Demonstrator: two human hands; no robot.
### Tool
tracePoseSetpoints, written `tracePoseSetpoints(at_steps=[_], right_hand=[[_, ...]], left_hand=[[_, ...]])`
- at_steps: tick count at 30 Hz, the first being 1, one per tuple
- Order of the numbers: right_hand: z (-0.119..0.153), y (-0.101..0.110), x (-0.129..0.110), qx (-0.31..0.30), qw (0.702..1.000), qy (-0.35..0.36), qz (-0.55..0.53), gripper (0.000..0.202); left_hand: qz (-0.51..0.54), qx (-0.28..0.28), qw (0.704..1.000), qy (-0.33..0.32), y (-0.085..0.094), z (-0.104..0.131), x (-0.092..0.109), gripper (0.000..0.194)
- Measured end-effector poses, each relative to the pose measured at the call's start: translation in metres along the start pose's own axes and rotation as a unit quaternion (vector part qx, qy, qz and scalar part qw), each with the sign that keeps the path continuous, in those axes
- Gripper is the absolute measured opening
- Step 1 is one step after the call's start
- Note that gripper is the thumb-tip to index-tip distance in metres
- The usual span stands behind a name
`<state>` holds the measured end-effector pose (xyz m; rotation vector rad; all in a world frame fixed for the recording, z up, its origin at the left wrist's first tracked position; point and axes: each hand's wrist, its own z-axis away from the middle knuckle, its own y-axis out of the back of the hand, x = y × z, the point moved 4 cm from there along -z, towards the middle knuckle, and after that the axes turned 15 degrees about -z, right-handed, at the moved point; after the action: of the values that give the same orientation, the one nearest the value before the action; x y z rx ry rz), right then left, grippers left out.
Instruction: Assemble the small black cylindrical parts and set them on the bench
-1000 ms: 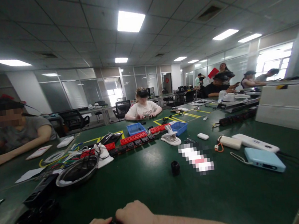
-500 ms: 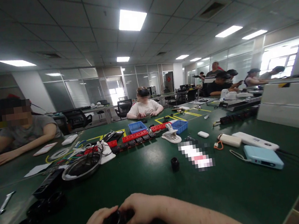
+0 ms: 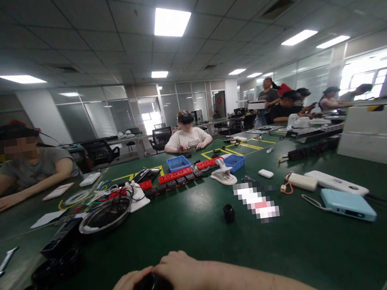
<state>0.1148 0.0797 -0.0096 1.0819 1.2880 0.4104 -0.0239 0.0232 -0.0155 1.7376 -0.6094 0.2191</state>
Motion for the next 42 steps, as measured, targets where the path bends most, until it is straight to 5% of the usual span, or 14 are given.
tracePoseSetpoints(at_steps=[5,11,15,24,27,31,35,42], right_hand=[[0.001,0.009,0.004,-0.045,0.997,0.024,-0.062,0.034],[-0.002,-0.009,-0.002,0.060,0.994,-0.092,0.022,0.058],[-0.001,-0.012,-0.009,0.100,0.990,-0.077,0.056,0.065],[0.003,0.010,0.001,-0.064,0.992,0.037,-0.097,0.033],[0.002,0.006,0.002,-0.039,0.992,-0.008,-0.117,0.035],[0.001,-0.004,-0.006,0.035,0.996,-0.086,-0.004,0.050],[0.001,-0.009,-0.012,0.079,0.991,-0.086,0.061,0.057],[0.002,0.009,-0.003,-0.044,0.997,0.013,-0.055,0.052]], left_hand=[[0.003,-0.009,1.000,0.000,0.000,0.002,0.000,0.041],[0.014,-0.006,0.998,0.062,-0.001,0.005,0.003,0.036],[0.022,-0.007,0.998,0.056,-0.001,0.005,0.006,0.035],[0.029,-0.026,0.999,-0.001,0.003,0.003,0.008,0.040],[0.035,-0.039,0.998,0.016,0.003,0.003,0.010,0.037],[0.024,-0.039,0.997,0.065,0.003,0.004,0.010,0.032],[0.023,-0.029,0.998,0.058,0.002,0.004,0.010,0.032],[0.007,-0.008,1.000,0.025,0.003,0.004,0.008,0.039]])
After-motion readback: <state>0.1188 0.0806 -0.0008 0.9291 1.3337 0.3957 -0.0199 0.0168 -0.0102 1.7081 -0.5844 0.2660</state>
